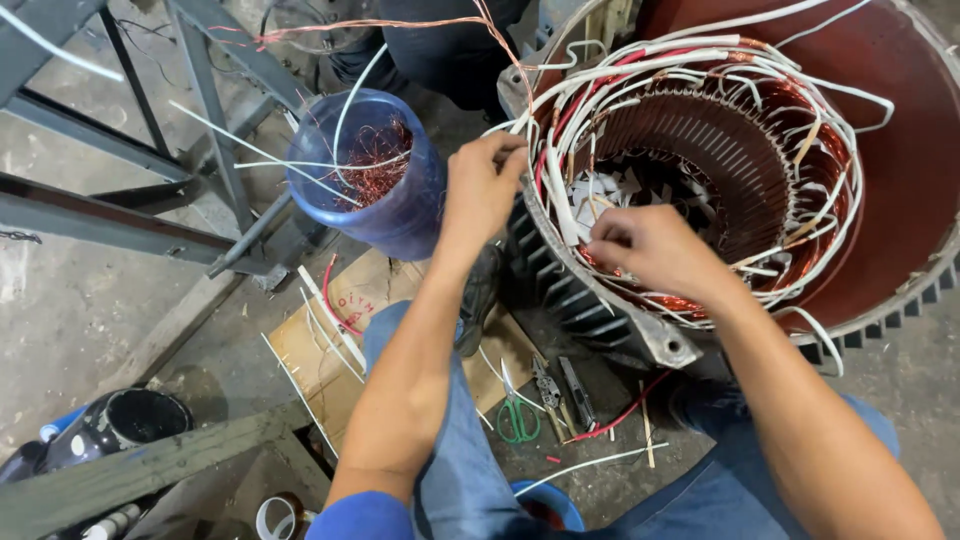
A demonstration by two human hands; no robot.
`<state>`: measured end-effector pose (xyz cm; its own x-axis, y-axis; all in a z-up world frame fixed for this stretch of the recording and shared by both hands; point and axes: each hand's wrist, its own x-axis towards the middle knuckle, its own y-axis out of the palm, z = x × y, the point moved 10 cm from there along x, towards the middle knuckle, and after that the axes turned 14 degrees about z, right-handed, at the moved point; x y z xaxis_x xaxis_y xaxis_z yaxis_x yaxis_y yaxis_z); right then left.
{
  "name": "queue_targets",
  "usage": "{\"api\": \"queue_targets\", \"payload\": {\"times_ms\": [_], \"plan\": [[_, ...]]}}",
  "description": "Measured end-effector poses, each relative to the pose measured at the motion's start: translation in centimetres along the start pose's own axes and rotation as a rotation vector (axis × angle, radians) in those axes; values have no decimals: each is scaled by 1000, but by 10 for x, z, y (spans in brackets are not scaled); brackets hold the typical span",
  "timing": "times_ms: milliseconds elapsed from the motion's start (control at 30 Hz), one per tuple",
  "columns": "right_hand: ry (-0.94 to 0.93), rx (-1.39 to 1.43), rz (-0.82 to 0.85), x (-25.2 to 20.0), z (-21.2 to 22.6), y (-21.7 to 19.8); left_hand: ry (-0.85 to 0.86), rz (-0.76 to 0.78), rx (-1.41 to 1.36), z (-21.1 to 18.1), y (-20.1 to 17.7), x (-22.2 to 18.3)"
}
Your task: Wiring and organizing the internal components of an electric motor stator
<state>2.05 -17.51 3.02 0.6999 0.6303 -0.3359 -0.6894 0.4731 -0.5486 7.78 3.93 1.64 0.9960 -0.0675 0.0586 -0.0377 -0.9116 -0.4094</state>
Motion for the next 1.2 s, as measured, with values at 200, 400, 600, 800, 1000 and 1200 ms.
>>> {"api": "queue_targets", "payload": {"times_ms": [200,400,600,800,1000,1200], "plan": [[-178,90,-238,-44,-2,-34,128,165,-679,-61,65,-31],[-182,-21,-276,-49,-29,-38,422,236,-797,-116,109,-44],[-386,64,-358,-147,48,-111,375,581,-841,-160,136,-81],[-486,-36,-527,-192,115,-133,374,668,-795,-203,131,-108],[-1036,262,-572,-215,105,-142,632,723,-483,-294,118,-136],[-1178,113,-579,-265,116,-120,670,921,-333,-296,127,-151]]}}
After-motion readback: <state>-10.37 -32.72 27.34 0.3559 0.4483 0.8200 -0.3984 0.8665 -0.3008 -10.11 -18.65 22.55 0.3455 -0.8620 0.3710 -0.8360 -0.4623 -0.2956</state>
